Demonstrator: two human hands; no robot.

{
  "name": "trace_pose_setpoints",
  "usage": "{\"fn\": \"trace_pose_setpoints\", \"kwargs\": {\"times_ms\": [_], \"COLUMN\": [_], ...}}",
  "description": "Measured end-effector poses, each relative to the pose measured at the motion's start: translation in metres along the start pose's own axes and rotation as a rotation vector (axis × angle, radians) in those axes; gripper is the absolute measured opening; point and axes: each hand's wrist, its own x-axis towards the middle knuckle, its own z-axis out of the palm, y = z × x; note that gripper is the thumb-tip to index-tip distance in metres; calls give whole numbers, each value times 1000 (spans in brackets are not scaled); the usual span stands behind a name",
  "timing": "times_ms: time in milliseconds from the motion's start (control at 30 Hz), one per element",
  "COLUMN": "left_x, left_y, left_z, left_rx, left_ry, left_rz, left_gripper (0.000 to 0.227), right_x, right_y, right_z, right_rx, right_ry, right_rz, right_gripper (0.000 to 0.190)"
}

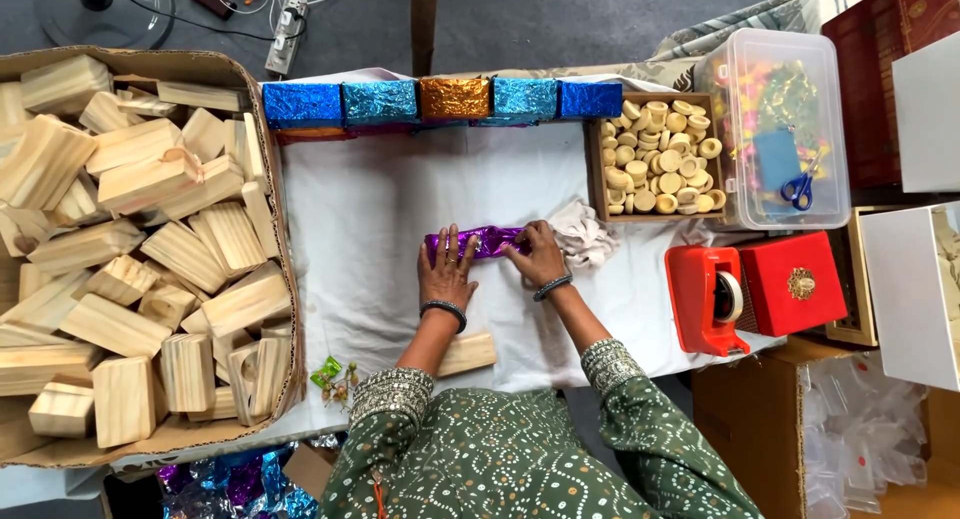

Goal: Wrapping wooden blocks in shiny purple foil and cleaning small wooden objects with a cloth.

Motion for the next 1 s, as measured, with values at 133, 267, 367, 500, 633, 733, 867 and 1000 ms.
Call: {"fn": "trace_pose_setpoints", "kwargs": {"times_ms": [133, 267, 367, 500, 633, 733, 867, 1000], "left_x": [0, -1, 0, -2, -1, -1, 0, -2], "left_y": [0, 1, 1, 1, 1, 1, 1, 1], "left_z": [0, 1, -1, -1, 0, -1, 0, -1], "left_rx": [-9, -9, -3, 7, 11, 20, 29, 42], "left_ry": [3, 1, 9, 10, 8, 8, -2, 7], "left_rz": [6, 5, 3, 2, -2, -2, 1, 2], "left_gripper": [105, 104, 104, 103, 102, 102, 103, 103], "right_x": [0, 4, 11, 13, 13, 7, -5, -21], "right_y": [-34, -52, -43, -35, -31, -38, -37, -27], "right_z": [-20, -21, -8, 2, 3, 2, 6, 8], "right_rx": [-97, -237, -293, -276, -276, -318, -413, -440], "right_ry": [42, 43, 1, -1, 52, 103, 134, 134], "right_rz": [-79, -330, -380, -361, -418, -475, -529, -563], "right_gripper": [42, 56, 55, 32, 20, 18, 17, 29]}}
